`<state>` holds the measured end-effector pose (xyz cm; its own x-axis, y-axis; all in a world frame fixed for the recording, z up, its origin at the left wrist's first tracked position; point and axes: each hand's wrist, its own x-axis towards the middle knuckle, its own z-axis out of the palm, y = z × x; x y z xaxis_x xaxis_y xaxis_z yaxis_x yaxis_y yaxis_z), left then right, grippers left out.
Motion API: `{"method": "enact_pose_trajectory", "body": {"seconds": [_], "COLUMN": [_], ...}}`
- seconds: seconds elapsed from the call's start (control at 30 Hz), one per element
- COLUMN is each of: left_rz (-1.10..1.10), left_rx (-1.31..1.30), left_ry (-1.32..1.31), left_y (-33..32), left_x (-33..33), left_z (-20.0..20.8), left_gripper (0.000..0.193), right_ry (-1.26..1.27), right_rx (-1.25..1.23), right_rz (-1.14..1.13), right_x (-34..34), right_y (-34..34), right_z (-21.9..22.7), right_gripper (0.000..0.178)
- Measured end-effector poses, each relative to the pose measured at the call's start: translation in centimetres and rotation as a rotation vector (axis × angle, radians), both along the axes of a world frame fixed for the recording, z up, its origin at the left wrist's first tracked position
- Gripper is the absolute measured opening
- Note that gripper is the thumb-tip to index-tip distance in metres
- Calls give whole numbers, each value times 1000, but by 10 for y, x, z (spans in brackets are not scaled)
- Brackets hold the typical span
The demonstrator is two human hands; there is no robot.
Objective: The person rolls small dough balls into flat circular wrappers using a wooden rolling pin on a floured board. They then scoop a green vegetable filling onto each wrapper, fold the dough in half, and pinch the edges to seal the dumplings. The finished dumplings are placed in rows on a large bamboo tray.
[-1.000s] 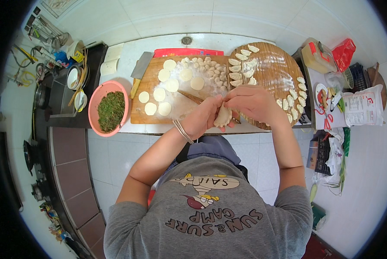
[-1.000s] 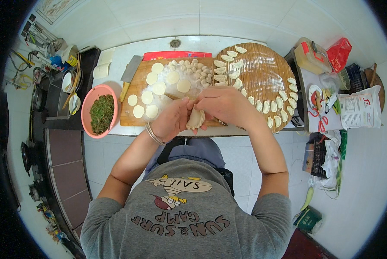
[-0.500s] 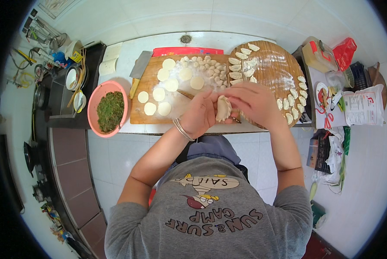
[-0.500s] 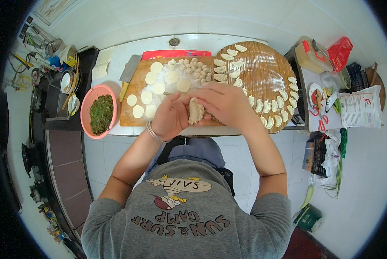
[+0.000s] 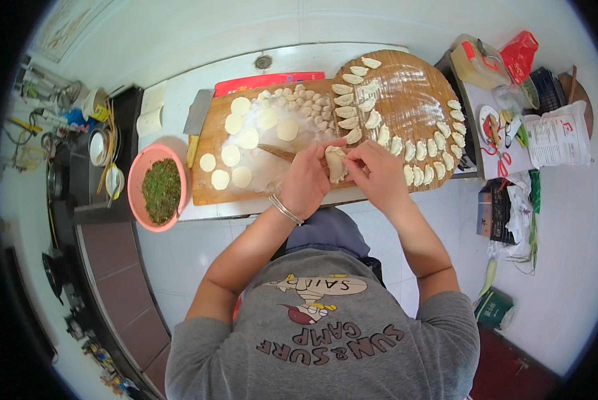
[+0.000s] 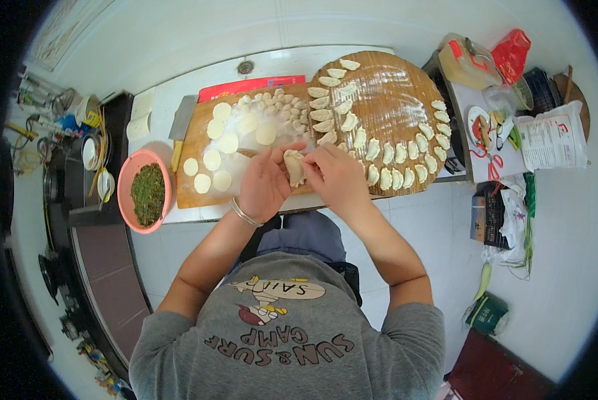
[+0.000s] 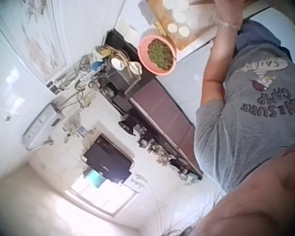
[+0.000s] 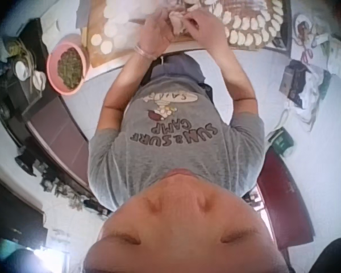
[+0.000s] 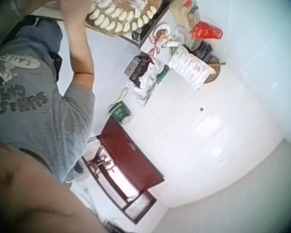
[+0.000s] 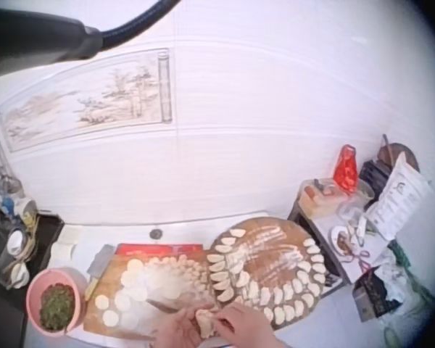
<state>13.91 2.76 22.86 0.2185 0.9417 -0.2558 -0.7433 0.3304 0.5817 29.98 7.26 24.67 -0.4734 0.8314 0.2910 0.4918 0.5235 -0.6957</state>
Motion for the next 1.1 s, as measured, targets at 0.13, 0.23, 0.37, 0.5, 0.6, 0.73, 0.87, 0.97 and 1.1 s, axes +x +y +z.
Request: {"method": "enact_pose_trajectory", "body": {"seconds": [0.13, 0.23, 0.37, 0.5, 0.6, 0.73, 0.87, 0.97, 1.1], "left_rz": [-78, -157, -230, -250, -255, -175, -121, -88, -44], "left_rx": [-47, -96, -109, -183, -295, -347, -333, -336, -359], "left_ry": [11, 1, 42, 85, 91, 138, 157, 182, 170], "left_y": [12, 23, 41, 61, 72, 72, 70, 69, 68], "left_x": [16, 31, 51, 59, 56, 34, 13, -3, -13], "left_z": [-18, -40, -62, -73, -68, -74, -84, -91, -101], "left_gripper": [53, 50, 47, 47, 51, 58, 60, 59, 56], "right_ry": [83, 78, 43, 26, 81, 236, 385, 555, 533], "right_rx": [-309, -372, -406, -419, -403, -473, -610, -624, -728], "right_rz": [-169, -253, -354, -405, -440, -459, -564, -610, -663], "right_x": [4, 15, 28, 40, 49, 55, 53, 51, 50], "right_y": [-10, -6, 2, 22, 50, 117, 193, 232, 269], "right_z": [-15, -33, -44, -72, -87, -107, -132, -149, -167], "right_gripper": [26, 34, 35, 37, 37, 23, 27, 37, 27]}}
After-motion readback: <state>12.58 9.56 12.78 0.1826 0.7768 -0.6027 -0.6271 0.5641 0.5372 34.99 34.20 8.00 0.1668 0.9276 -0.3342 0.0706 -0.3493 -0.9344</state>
